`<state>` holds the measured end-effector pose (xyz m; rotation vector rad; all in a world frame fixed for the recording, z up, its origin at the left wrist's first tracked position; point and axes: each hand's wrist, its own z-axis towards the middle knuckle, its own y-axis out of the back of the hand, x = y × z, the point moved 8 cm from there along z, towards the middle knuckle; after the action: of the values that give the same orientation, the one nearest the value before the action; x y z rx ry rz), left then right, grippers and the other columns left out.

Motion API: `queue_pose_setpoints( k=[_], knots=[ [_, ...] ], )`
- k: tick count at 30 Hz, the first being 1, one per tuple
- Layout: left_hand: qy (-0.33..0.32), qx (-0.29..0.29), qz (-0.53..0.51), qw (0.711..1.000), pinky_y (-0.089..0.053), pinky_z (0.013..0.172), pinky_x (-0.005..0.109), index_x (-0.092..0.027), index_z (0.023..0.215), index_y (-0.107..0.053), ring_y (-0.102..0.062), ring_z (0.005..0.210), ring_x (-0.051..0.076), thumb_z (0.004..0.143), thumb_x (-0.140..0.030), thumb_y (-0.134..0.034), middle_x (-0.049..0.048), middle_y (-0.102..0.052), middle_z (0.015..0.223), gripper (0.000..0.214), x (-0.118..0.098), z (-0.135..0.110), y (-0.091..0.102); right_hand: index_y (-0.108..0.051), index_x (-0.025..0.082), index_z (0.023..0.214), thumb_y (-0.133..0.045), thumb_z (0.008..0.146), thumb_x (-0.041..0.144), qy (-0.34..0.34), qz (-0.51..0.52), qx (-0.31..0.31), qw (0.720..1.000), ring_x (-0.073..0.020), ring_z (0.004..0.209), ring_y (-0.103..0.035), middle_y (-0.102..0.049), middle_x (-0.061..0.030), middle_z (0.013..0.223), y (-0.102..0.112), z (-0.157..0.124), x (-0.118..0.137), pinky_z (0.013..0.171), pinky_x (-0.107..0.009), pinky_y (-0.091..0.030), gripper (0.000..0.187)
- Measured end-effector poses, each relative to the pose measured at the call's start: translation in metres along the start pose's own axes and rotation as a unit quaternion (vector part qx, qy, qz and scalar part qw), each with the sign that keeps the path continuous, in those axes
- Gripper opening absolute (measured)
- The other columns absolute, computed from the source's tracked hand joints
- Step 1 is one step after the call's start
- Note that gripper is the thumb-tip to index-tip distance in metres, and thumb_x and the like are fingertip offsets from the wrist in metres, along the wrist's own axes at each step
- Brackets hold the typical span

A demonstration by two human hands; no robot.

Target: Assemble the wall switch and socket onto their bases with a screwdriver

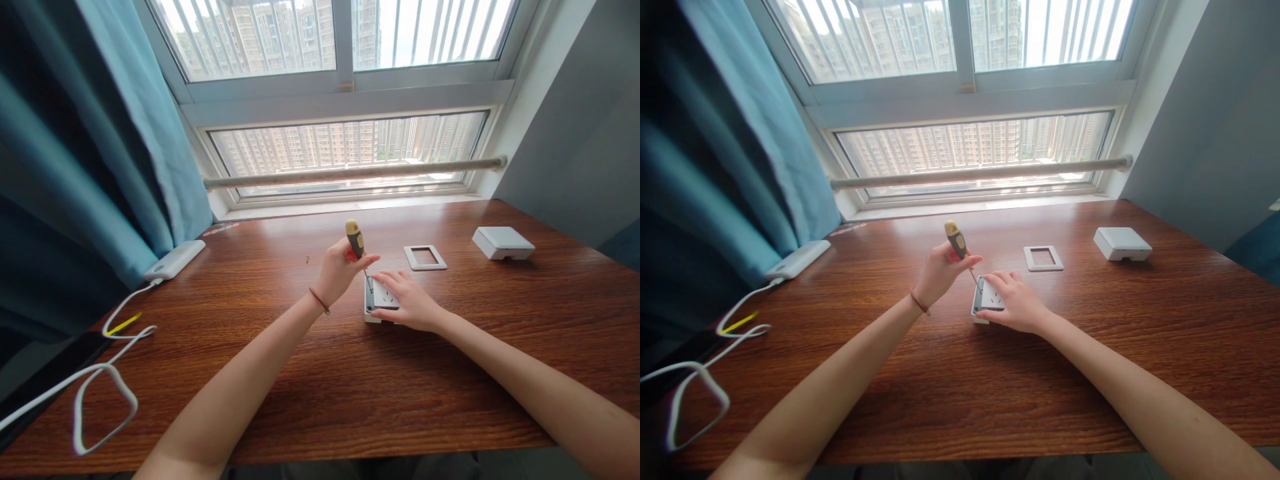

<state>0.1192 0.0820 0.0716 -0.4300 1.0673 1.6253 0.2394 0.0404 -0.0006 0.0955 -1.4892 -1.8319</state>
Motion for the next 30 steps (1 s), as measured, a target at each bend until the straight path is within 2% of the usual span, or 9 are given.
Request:
queue_pose_setpoints(
  k=[5, 11, 14, 20, 30],
  knots=[
    [-0.012, -0.062, 0.018, 0.998, -0.036, 0.05, 0.022, -0.017, 0.058, -0.048, -0.043, 0.053, 0.01, 0.07, -0.035, -0.064, -0.0025, -0.049, 0.056, 0.028, 0.001, -0.007, 0.001, -0.042, 0.021, 0.126, -0.058, 0.07, 0.059, 0.005, 0.004, -0.009, 1.0, -0.0294, 0.104, -0.042, -0.05, -0.0113, 0.119, 0.0, 0.0, 0.0, 0.089, -0.045, -0.037, 0.07],
    [-0.075, -0.057, 0.054, 0.994, -0.039, 0.056, 0.023, -0.018, 0.057, -0.046, -0.046, 0.06, 0.011, 0.074, -0.029, -0.058, -0.0004, -0.05, 0.062, 0.024, -0.013, -0.017, -0.009, -0.042, 0.02, 0.127, -0.058, 0.069, 0.059, 0.005, 0.005, -0.007, 1.0, -0.0288, 0.102, -0.043, -0.05, -0.0115, 0.119, -0.001, 0.001, -0.001, 0.089, -0.045, -0.037, 0.071],
    [-0.065, -0.07, 0.061, 0.994, -0.038, 0.055, 0.023, -0.017, 0.056, -0.045, -0.045, 0.059, 0.011, 0.074, -0.029, -0.058, -0.0009, -0.049, 0.061, 0.025, -0.009, -0.017, -0.005, -0.041, 0.02, 0.127, -0.058, 0.069, 0.06, 0.001, 0.003, -0.006, 1.0, -0.0292, 0.103, -0.043, -0.05, -0.0116, 0.12, -0.002, 0.001, -0.002, 0.09, -0.044, -0.037, 0.073],
    [-0.002, -0.085, 0.048, 0.995, -0.036, 0.052, 0.023, -0.017, 0.058, -0.047, -0.043, 0.054, 0.01, 0.075, -0.029, -0.056, -0.002, -0.049, 0.057, 0.023, 0.006, -0.012, 0.002, -0.042, 0.017, 0.127, -0.057, 0.07, 0.06, 0.005, 0.002, -0.005, 1.0, -0.0293, 0.106, -0.041, -0.049, -0.0124, 0.122, -0.001, 0.0, -0.001, 0.091, -0.044, -0.037, 0.073],
    [-0.048, -0.073, 0.08, 0.993, -0.036, 0.053, 0.023, -0.018, 0.055, -0.048, -0.045, 0.057, 0.011, 0.075, -0.032, -0.059, -0.001, -0.051, 0.058, 0.027, -0.013, -0.016, 0.0, -0.043, 0.02, 0.127, -0.06, 0.069, 0.056, 0.033, 0.032, -0.015, 0.999, -0.0282, 0.105, -0.043, -0.05, -0.0101, 0.124, 0.003, -0.001, 0.003, 0.092, -0.045, -0.038, 0.07]
  ],
)
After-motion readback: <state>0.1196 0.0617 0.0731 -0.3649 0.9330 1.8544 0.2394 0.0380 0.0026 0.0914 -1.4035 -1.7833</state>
